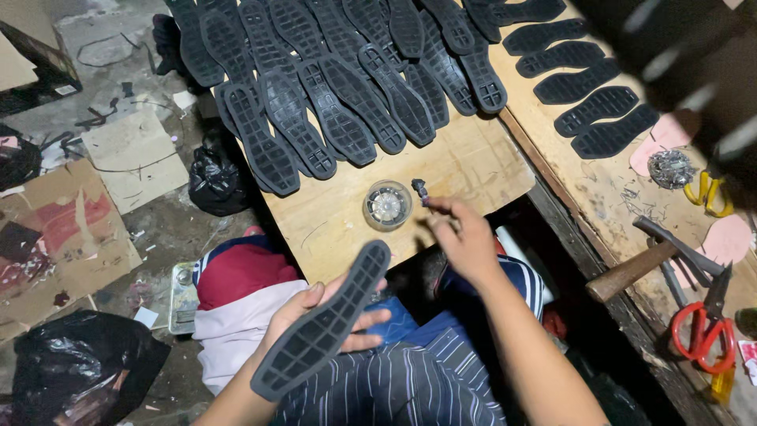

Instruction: The person sits at a workbench holding rubber shoe soles and applies glue to the sole surfaces with a small applicator dipped into a glue bowl, then places the treated soles onto a growing stack on the table, repeating the process one sole at a time.

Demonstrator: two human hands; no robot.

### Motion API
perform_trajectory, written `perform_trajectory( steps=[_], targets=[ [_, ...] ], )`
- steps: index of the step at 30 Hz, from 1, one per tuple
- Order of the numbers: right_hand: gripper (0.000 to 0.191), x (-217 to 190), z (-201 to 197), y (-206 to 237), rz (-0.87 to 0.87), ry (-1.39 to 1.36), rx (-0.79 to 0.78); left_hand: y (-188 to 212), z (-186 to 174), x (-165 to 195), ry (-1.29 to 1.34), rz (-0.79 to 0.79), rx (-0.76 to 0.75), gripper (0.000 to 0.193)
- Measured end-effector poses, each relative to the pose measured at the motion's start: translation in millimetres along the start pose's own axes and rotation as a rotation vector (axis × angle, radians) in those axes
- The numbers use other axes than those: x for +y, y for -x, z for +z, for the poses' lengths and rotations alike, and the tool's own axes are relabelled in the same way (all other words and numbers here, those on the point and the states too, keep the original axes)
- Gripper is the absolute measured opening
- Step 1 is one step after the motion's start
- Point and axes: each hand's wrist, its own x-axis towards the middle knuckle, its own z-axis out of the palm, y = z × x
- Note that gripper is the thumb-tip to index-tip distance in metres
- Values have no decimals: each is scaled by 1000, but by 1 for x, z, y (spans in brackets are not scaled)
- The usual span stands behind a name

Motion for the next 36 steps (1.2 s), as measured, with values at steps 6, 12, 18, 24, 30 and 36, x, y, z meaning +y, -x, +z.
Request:
perform_trajectory(
  steps=[6,12,18,24,30,36],
  targets=[
    [32,68,30,-49,-146,525,169,7,-6,-1,-49,204,234,73],
    [25,68,35,-56,-58,455,252,15,-23,-3,-6,241,194,73],
    [22,20,24,-44,-403,391,-7,15,-24,-6,-19,355,182,78],
    [23,-14,41,-47,-496,777,-124,13,-15,-5,-66,334,198,81],
    [16,-6,46,-58,-531,798,-146,13,-5,-2,-89,322,161,84],
    [18,-12,31,-49,-385,527,-17,6,0,4,-91,332,165,89]
  ],
)
